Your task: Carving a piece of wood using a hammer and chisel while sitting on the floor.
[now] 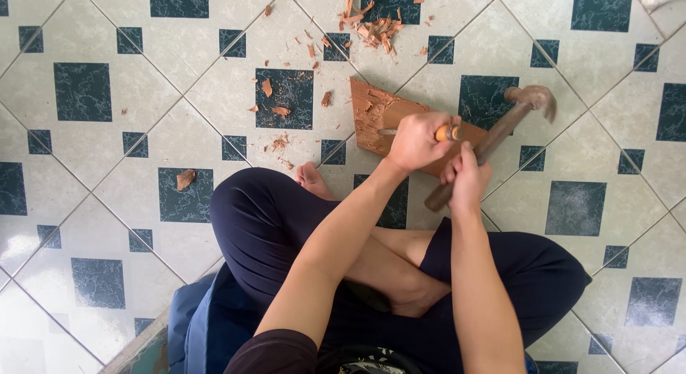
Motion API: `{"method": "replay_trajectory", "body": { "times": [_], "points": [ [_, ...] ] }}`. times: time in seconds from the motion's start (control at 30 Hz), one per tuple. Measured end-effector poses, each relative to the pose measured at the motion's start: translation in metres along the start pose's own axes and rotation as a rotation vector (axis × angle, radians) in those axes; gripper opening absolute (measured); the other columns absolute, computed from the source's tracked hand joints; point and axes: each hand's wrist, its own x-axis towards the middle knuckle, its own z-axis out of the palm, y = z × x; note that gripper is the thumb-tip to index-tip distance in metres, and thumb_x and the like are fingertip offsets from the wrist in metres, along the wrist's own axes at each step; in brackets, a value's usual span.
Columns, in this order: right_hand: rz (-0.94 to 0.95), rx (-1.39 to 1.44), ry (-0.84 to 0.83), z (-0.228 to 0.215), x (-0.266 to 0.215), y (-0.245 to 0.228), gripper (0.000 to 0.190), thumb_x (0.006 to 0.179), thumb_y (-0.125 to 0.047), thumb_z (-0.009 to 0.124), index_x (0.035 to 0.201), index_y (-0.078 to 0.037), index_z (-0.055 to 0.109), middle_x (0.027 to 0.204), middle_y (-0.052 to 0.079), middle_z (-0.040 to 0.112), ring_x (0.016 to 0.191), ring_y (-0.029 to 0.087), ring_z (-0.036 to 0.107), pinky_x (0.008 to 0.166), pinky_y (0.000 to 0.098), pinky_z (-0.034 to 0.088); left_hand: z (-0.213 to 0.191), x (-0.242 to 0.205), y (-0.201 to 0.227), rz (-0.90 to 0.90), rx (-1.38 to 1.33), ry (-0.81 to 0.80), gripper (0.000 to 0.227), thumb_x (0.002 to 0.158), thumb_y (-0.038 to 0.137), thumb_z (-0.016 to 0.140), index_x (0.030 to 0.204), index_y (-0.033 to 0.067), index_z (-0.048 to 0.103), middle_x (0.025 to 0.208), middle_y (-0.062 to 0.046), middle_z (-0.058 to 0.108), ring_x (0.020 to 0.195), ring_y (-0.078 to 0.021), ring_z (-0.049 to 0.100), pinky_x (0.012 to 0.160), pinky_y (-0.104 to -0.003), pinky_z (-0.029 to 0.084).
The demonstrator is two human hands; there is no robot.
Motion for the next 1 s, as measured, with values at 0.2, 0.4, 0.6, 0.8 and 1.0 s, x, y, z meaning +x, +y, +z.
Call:
{"method": "replay_trajectory", "body": {
  "times": [0.2, 0.4, 0.6, 0.8, 1.0],
  "points": [
    [-0.131, 0.313, -0.336, -0.06, -0.084, -0.055, 0.044, 0.11, -0.017, 0.043, 0.067, -0.019, 0.033, 0.052, -0.005, 0.025, 0.031, 0.009, 0.033, 0.032, 0.0258, 0.035, 0.0, -0.005, 0.008, 0.002, 0.033, -0.14, 0.024, 0.072, 0.032, 0.07, 0.067, 0.0207, 0.05, 0.052, 0.0, 0.05, 0.053, -0.0281, 0.062, 0.051, -0.039, 0.05],
    [-0.008, 0.504, -0.353, -0.065, -0.14, -0.032, 0.03, 0.103, -0.02, 0.041, 0.074, -0.02, 0.035, 0.05, -0.008, 0.025, 0.031, 0.007, 0.031, 0.03, 0.0249, 0.034, 0.008, -0.012, 0.01, -0.011, 0.058, -0.171, 0.023, 0.076, 0.032, 0.068, 0.065, 0.0217, 0.05, 0.051, 0.004, 0.051, 0.051, -0.0248, 0.062, 0.05, -0.035, 0.049],
    [0.181, 0.644, -0.51, -0.082, -0.133, -0.029, 0.026, 0.102, -0.011, 0.044, 0.077, -0.016, 0.039, 0.053, -0.008, 0.026, 0.033, 0.005, 0.034, 0.03, 0.0238, 0.038, 0.002, -0.018, 0.005, 0.001, 0.085, -0.179, 0.021, 0.074, 0.032, 0.069, 0.066, 0.0236, 0.052, 0.054, 0.003, 0.052, 0.055, -0.0249, 0.063, 0.052, -0.036, 0.05],
    [0.283, 0.517, -0.471, -0.066, -0.158, -0.051, 0.023, 0.096, -0.008, 0.048, 0.075, -0.014, 0.041, 0.05, -0.006, 0.027, 0.031, 0.005, 0.031, 0.025, 0.0242, 0.029, 0.001, -0.022, 0.007, 0.058, 0.075, -0.176, 0.016, 0.074, 0.026, 0.067, 0.067, 0.0222, 0.053, 0.059, 0.004, 0.057, 0.054, -0.0231, 0.059, 0.047, -0.038, 0.042],
    [0.024, 0.563, -0.303, -0.083, -0.165, -0.068, 0.02, 0.097, -0.008, 0.043, 0.08, -0.019, 0.047, 0.053, -0.004, 0.024, 0.036, 0.01, 0.023, 0.032, 0.0263, 0.021, -0.005, -0.021, 0.008, 0.104, 0.012, -0.139, 0.015, 0.077, 0.019, 0.062, 0.066, 0.0214, 0.052, 0.06, 0.008, 0.056, 0.05, -0.014, 0.049, 0.043, -0.034, 0.031]
  ]
}}
